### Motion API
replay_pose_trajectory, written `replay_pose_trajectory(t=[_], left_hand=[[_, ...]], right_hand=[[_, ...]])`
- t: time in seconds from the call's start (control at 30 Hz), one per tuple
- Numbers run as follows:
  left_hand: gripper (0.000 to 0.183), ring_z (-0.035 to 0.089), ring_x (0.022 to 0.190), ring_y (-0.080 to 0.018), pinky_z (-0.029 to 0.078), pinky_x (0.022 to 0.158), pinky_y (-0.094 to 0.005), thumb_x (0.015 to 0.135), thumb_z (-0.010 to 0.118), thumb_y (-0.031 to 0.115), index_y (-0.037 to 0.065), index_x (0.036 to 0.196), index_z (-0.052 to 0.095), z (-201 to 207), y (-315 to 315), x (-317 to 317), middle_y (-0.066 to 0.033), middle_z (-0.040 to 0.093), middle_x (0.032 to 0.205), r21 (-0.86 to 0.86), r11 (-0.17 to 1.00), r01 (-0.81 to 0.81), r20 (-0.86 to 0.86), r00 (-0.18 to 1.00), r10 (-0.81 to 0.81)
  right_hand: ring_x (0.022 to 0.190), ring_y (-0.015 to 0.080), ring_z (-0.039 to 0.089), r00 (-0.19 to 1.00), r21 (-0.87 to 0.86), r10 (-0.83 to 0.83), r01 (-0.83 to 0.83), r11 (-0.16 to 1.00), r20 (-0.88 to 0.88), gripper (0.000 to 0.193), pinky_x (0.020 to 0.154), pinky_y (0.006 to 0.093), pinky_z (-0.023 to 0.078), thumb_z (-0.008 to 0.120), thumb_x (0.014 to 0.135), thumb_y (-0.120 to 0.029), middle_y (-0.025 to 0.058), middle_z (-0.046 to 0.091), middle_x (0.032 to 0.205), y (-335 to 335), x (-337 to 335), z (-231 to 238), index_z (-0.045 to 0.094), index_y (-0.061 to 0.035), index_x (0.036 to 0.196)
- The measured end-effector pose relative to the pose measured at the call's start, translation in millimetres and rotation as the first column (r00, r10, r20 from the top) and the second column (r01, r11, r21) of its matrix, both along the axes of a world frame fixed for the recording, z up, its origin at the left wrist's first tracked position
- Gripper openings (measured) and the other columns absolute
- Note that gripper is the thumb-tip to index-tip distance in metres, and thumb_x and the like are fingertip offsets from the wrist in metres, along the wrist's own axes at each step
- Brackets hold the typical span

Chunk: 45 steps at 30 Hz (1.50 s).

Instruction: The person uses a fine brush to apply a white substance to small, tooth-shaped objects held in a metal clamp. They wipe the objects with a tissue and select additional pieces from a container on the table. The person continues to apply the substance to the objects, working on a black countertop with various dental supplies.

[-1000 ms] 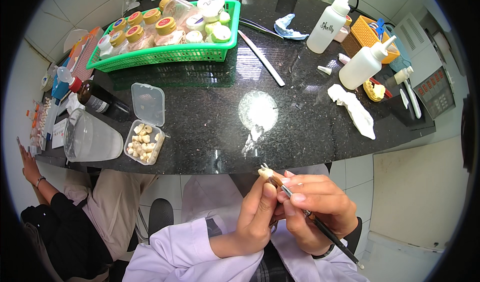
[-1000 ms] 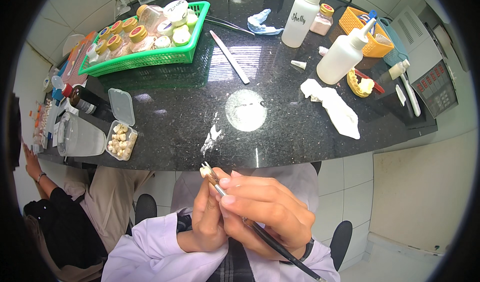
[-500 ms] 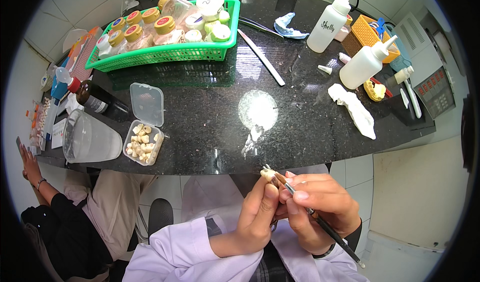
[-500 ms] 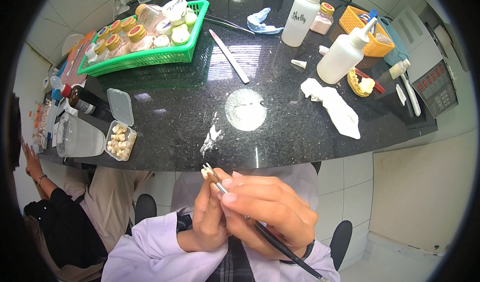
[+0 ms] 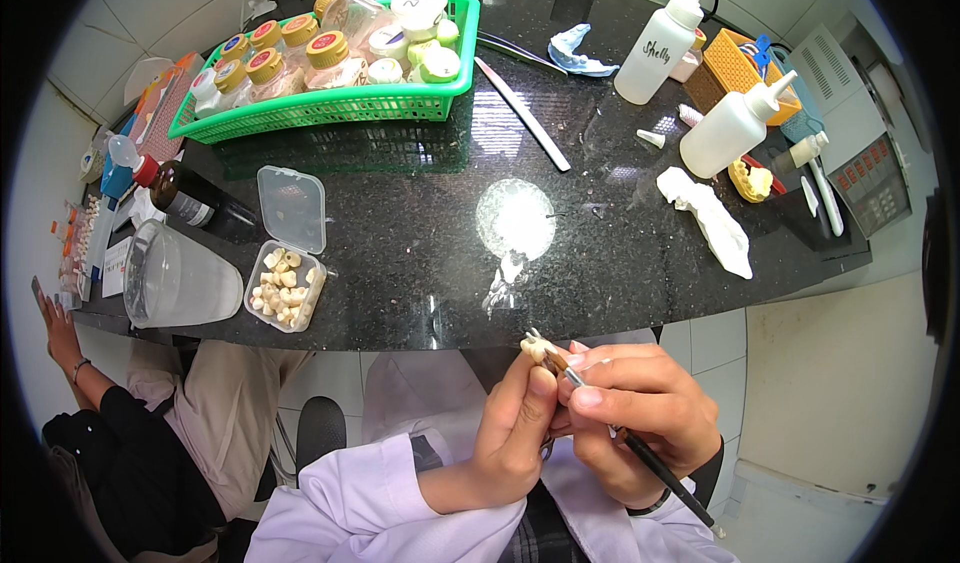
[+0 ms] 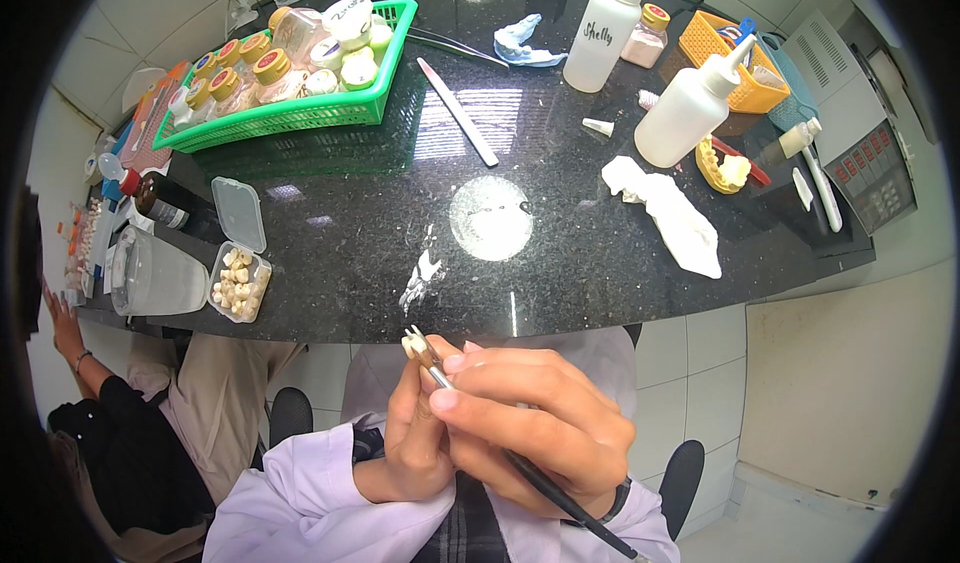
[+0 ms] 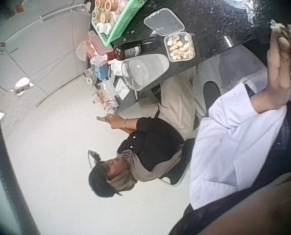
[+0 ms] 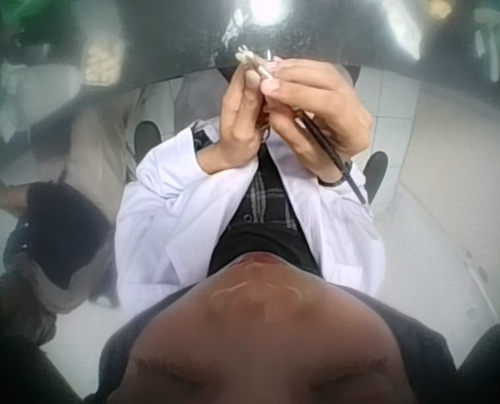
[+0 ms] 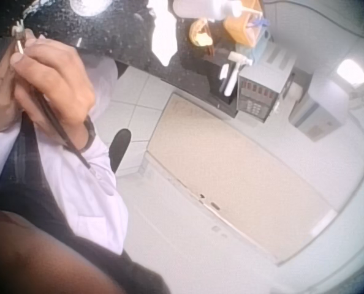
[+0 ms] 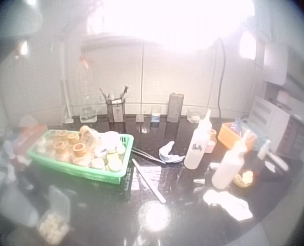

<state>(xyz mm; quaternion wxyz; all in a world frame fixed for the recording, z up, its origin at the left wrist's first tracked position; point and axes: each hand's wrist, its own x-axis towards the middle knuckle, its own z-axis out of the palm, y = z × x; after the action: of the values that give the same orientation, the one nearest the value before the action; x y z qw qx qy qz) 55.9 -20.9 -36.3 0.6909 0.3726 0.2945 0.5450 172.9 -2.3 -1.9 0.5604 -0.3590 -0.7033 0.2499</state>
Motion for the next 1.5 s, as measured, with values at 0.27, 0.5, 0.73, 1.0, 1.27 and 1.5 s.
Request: replay_pose_trajectory(t=[0.27,0.5,0.73,1.0,1.27,1.5], left_hand=[[0.037,0.046,0.07,-0.0044,0.038,0.061,-0.019,0.101,0.03,0.033,0.001,0.11,0.044,0.2,0.0,-0.8,-0.0017,0.051,0.086,-0.008,1.0,0.011,-0.016,1.0,-0.011],[0.037,0.045,0.069,-0.0042,0.036,0.058,-0.019,0.101,0.029,0.033,0.001,0.11,0.044,3.0,-0.6,1.0,-0.0019,0.051,0.086,-0.033,0.999,0.0,0.0,1.0,0.0],[0.037,0.048,0.073,-0.005,0.039,0.062,-0.0185,0.101,0.029,0.032,0.0,0.111,0.044,-1.7,-0.1,-0.4,-0.003,0.052,0.089,-0.012,1.0,0.024,0.02,1.0,-0.024],[0.037,0.049,0.077,-0.0062,0.04,0.065,-0.0193,0.101,0.03,0.031,-0.001,0.116,0.042,1.8,0.5,0.1,-0.0038,0.052,0.092,-0.02,0.999,0.024,0.04,0.999,-0.023],[0.032,0.049,0.074,-0.0038,0.04,0.062,-0.0181,0.1,0.031,0.034,0.007,0.115,0.04,-3.3,0.5,0.1,-0.0017,0.051,0.091,-0.042,0.996,0.075,0.063,0.995,-0.073],[0.032,0.048,0.078,-0.0066,0.041,0.068,-0.0207,0.102,0.031,0.029,0.001,0.104,0.045,-2.0,0.6,-1.0,-0.0032,0.052,0.09,-0.033,0.998,0.051,0.081,0.996,-0.048]], right_hand=[[0.08,0.0284,0.067,1.0,0.007,-0.006,0.006,1.0,-0.007,0.032,0.075,0.0369,0.056,0.073,0.061,0.005,0.0158,0.066,0.088,-0.1,-0.2,0.6,0.068,0.0016,0.092],[0.08,0.0278,0.067,1.0,-0.011,-0.001,0.001,1.0,0.01,0.032,0.075,0.0365,0.056,0.072,0.062,0.006,0.0161,0.066,0.087,-0.6,1.2,2.4,0.067,0.0016,0.093],[0.081,0.028,0.067,0.999,-0.006,-0.013,0.013,1.0,-0.035,0.032,0.075,0.0368,0.056,0.072,0.062,0.006,0.016,0.066,0.087,-0.7,0.4,0.9,0.068,0.0014,0.093],[0.081,0.0282,0.067,1.0,-0.02,0.002,-0.002,1.0,-0.007,0.032,0.075,0.0362,0.055,0.072,0.061,0.006,0.0161,0.066,0.088,0.8,1.8,1.7,0.067,0.0026,0.092],[0.082,0.0297,0.067,0.986,-0.032,-0.018,0.013,0.999,-0.167,0.032,0.076,0.0395,0.055,0.069,0.063,0.01,0.0199,0.066,0.086,-3.0,2.0,-6.5,0.062,0.0066,0.094],[0.081,0.0293,0.068,0.995,-0.052,0.012,-0.017,0.999,-0.097,0.031,0.077,0.0388,0.056,0.07,0.062,0.011,0.0187,0.066,0.085,-0.8,4.2,-1.1,0.064,0.0059,0.091]])
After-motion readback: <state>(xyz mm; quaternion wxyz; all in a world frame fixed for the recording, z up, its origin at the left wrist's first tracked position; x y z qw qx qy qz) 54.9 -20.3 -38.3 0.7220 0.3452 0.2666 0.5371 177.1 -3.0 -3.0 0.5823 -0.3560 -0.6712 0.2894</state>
